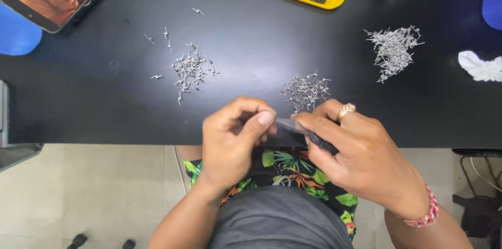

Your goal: The person uses pliers to trim the leads of small electronic components, likely diodes, one by one. They pick each component from a pile on the table, trim the leads, and place the finished piece into a separate pile. The process is repeated continuously throughout the clip.

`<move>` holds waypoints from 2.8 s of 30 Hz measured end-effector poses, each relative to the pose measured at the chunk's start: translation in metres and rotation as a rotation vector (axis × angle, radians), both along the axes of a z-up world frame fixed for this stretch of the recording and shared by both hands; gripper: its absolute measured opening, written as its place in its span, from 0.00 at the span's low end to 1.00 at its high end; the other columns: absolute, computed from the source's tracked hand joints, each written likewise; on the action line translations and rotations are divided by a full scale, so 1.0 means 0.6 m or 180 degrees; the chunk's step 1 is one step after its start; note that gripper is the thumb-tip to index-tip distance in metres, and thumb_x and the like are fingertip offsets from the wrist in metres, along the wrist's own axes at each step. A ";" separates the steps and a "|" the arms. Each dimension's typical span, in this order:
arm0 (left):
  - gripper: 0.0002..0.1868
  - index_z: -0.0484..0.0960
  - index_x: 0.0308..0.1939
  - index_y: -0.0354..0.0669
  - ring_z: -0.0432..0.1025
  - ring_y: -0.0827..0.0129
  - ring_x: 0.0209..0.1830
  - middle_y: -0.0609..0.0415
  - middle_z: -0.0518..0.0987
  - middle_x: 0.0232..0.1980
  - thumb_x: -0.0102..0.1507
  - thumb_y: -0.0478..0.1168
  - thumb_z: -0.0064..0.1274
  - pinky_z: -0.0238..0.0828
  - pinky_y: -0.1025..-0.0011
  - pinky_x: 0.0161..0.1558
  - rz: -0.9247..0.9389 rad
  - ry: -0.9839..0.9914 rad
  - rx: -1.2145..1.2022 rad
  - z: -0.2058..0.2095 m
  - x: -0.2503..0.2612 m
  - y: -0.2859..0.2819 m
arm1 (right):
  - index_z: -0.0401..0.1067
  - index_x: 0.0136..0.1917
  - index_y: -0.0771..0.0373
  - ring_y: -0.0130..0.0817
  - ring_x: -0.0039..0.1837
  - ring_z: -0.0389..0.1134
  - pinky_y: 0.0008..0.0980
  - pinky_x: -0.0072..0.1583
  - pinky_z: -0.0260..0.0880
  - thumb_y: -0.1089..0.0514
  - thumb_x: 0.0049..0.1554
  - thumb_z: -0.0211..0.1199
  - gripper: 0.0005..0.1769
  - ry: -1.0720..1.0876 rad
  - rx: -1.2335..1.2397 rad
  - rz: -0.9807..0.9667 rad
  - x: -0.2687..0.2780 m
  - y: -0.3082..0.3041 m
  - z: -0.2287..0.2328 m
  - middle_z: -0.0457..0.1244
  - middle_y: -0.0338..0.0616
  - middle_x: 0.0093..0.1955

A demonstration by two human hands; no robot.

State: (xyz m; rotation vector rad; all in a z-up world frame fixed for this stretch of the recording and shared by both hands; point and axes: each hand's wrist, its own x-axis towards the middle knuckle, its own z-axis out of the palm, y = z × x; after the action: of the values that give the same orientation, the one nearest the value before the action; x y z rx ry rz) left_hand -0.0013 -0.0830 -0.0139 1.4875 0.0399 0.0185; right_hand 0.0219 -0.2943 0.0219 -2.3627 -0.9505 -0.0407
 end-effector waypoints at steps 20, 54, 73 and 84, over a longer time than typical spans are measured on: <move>0.05 0.72 0.41 0.39 0.66 0.67 0.23 0.40 0.76 0.34 0.66 0.31 0.54 0.64 0.75 0.26 -0.0761 -0.0063 -0.1636 -0.021 -0.018 0.008 | 0.73 0.57 0.60 0.35 0.41 0.64 0.33 0.46 0.64 0.65 0.56 0.60 0.15 -0.0051 0.0157 0.0315 0.008 -0.009 0.005 0.64 0.43 0.46; 0.02 0.78 0.41 0.36 0.81 0.59 0.34 0.40 0.82 0.36 0.66 0.31 0.55 0.78 0.75 0.35 -0.0343 -0.0741 -0.0645 -0.008 -0.021 0.038 | 0.73 0.61 0.60 0.45 0.50 0.66 0.45 0.54 0.68 0.62 0.59 0.61 0.16 -0.0795 -0.0159 0.0262 0.003 0.021 0.004 0.63 0.49 0.54; 0.08 0.73 0.45 0.33 0.81 0.58 0.34 0.40 0.80 0.35 0.66 0.30 0.55 0.83 0.71 0.39 0.0843 -0.1182 0.0705 0.020 -0.007 0.127 | 0.69 0.53 0.72 0.44 0.51 0.64 0.37 0.59 0.61 0.73 0.58 0.59 0.10 -0.0102 0.0215 -0.0756 0.049 -0.073 -0.043 0.65 0.51 0.51; 0.07 0.75 0.51 0.35 0.73 0.69 0.27 0.44 0.81 0.35 0.72 0.36 0.47 0.71 0.77 0.30 0.0718 -0.0150 0.1296 0.020 0.010 0.131 | 0.71 0.51 0.63 0.46 0.54 0.66 0.41 0.57 0.65 0.78 0.45 0.59 0.22 -0.0828 0.0061 -0.0053 0.103 -0.044 -0.085 0.66 0.42 0.50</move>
State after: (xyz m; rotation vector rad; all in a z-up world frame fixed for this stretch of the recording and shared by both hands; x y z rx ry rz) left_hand 0.0045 -0.0042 -0.0020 1.8822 0.1741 0.2568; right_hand 0.0837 -0.3207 -0.0290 -2.3863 -1.0451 -0.3698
